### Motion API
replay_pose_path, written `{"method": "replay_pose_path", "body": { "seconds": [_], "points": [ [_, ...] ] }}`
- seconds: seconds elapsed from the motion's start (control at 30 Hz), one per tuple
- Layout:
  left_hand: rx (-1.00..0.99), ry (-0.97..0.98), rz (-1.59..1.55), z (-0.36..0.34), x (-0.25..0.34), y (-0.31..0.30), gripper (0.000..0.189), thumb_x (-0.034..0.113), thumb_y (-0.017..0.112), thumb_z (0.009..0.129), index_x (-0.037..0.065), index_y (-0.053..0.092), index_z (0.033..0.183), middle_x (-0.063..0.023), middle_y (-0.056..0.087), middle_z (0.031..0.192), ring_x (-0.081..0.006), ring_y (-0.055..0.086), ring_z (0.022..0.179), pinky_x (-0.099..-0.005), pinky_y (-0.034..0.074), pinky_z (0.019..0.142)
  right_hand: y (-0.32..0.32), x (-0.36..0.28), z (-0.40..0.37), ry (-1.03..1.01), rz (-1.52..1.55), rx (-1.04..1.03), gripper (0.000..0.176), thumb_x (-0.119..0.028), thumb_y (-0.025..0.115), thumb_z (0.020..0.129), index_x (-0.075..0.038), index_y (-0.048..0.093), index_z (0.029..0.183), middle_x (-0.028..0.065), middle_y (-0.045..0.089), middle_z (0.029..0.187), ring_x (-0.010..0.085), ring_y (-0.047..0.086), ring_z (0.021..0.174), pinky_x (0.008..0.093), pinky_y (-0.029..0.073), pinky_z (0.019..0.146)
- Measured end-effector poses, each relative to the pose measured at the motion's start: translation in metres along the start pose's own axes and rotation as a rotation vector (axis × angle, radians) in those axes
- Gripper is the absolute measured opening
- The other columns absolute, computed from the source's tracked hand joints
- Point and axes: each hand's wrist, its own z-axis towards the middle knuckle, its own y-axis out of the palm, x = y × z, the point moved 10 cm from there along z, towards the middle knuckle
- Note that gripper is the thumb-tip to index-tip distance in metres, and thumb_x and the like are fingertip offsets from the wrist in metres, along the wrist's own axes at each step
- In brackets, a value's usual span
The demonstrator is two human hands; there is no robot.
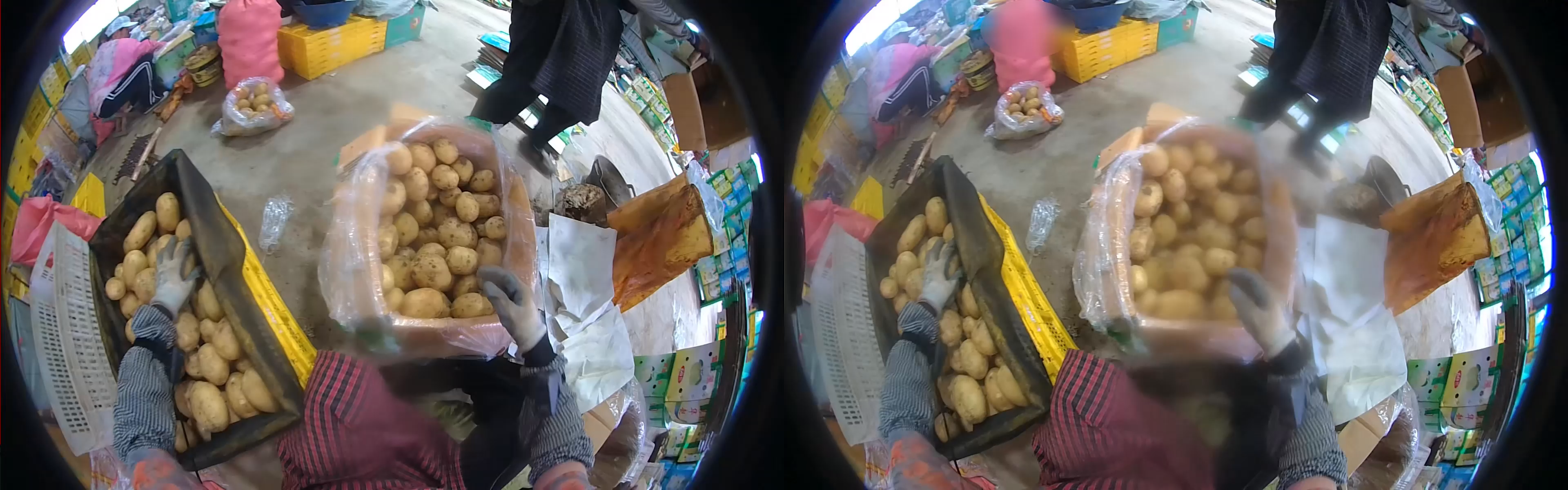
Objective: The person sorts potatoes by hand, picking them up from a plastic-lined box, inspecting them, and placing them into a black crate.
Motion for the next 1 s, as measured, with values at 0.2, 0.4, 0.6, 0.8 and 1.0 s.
{"method": "replay_pose_path", "body": {
  "seconds": [0.2, 0.4, 0.6, 0.8, 1.0],
  "points": [
    [0.023, -0.014, -0.066, -0.004, 0.003, -0.006, 0.066, 0.012, 0.075, 0.078, 0.01, 0.051, 0.139, -0.0186, 0.036, 0.151, -0.0408, 0.034, 0.139, -0.0457, 0.03, 0.118, 0.002, 0.055, 0.097, -0.064, -0.63, 0.047, 0.05, -0.026, 0.069, 0.085, -0.007, 0.057, 0.129, 0.0182, 0.058, 0.131, 0.0379, 0.055, 0.121, 0.0429, 0.045, 0.103],
    [0.025, 0.006, -0.073, -0.003, 0.006, -0.008, 0.065, 0.008, 0.073, 0.078, 0.009, 0.05, 0.139, -0.0192, 0.035, 0.151, -0.0409, 0.032, 0.141, -0.047, 0.027, 0.119, 0.08, 0.029, 0.206, -0.233, -0.805, 0.066, 0.064, -0.032, 0.07, 0.084, -0.006, 0.049, 0.138, 0.0189, 0.051, 0.14, 0.0376, 0.049, 0.128, 0.0437, 0.039, 0.108],
    [-0.002, -0.021, -0.026, 0.0, 0.006, -0.005, 0.072, 0.006, 0.076, 0.072, 0.01, 0.049, 0.139, -0.0173, 0.032, 0.153, -0.0406, 0.031, 0.14, -0.0472, 0.028, 0.119, 0.119, 0.022, 0.273, -0.067, -0.9, 0.008, 0.075, -0.039, 0.072, 0.082, -0.008, 0.043, 0.144, 0.0194, 0.047, 0.144, 0.0359, 0.046, 0.131, 0.0443, 0.038, 0.11],
    [-0.074, -0.075, 0.014, -0.003, 0.001, 0.001, 0.071, 0.011, 0.076, 0.074, 0.013, 0.049, 0.139, -0.0175, 0.034, 0.152, -0.0402, 0.033, 0.138, -0.0473, 0.03, 0.117, 0.133, 0.021, 0.278, 0.023, -0.96, -0.116, 0.086, -0.034, 0.081, 0.073, -0.007, 0.04, 0.144, 0.0219, 0.049, 0.14, 0.0356, 0.048, 0.13, 0.0438, 0.041, 0.108],
    [-0.045, -0.048, 0.034, -0.003, 0.004, -0.005, 0.071, 0.019, 0.077, 0.076, 0.015, 0.048, 0.14, -0.0173, 0.035, 0.152, -0.0413, 0.035, 0.136, -0.0492, 0.032, 0.115, 0.118, 0.025, 0.234, 0.041, -0.486, -0.141, 0.087, -0.022, 0.086, 0.069, -0.002, 0.039, 0.139, 0.0216, 0.057, 0.128, 0.0343, 0.055, 0.122, 0.0389, 0.045, 0.105]
  ]
}}
